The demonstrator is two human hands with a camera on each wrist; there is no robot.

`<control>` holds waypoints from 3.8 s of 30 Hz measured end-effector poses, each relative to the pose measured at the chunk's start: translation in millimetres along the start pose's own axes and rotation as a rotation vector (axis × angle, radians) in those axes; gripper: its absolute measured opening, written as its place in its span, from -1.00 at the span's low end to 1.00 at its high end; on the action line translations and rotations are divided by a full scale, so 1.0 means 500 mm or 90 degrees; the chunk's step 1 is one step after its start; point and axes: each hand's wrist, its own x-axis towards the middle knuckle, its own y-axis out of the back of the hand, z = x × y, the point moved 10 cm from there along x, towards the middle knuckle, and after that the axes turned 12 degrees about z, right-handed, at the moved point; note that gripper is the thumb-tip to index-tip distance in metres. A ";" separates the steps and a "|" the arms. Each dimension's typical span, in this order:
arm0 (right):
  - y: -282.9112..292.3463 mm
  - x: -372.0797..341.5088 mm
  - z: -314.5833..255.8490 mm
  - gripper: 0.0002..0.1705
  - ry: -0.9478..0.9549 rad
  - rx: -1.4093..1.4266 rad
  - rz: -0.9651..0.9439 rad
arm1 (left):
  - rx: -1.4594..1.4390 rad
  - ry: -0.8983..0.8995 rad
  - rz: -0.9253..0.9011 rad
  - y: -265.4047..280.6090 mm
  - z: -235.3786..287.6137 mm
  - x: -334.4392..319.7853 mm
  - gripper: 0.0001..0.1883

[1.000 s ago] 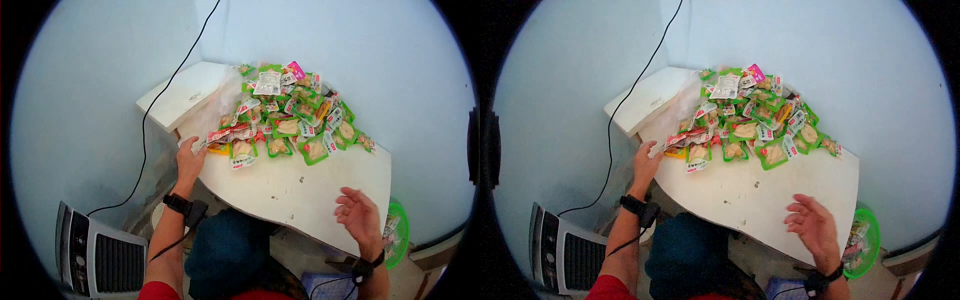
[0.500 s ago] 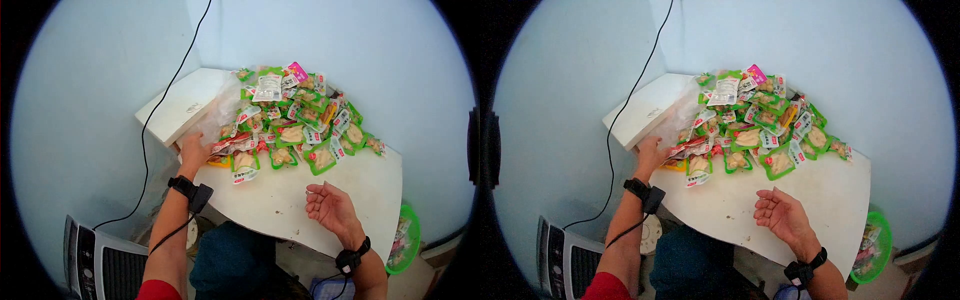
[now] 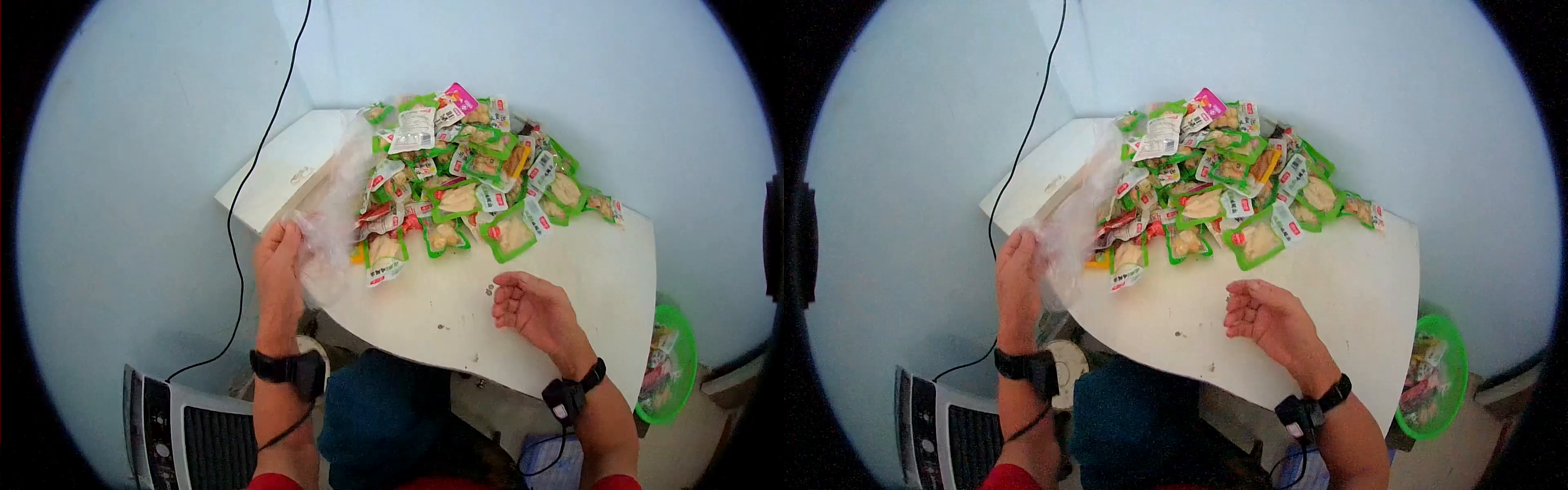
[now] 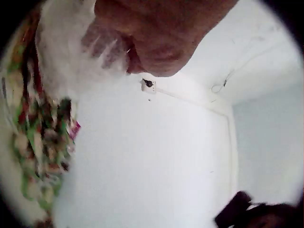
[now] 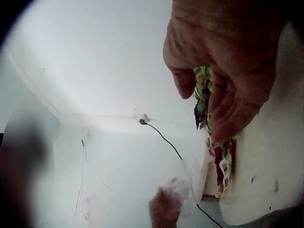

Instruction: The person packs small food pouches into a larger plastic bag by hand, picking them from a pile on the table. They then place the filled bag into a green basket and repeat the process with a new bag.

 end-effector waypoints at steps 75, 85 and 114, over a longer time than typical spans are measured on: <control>0.045 0.026 -0.016 -0.66 0.159 -0.436 0.115 | 0.405 -0.305 -0.217 -0.352 -0.095 -0.418 -0.67; 0.047 0.025 -0.008 -0.61 0.107 -0.392 0.139 | 0.338 -0.159 -0.206 -0.333 -0.140 -0.391 -0.81; 0.037 0.022 0.002 -0.53 0.063 -0.431 0.102 | 0.126 0.001 -0.043 -0.221 -0.140 -0.354 -0.86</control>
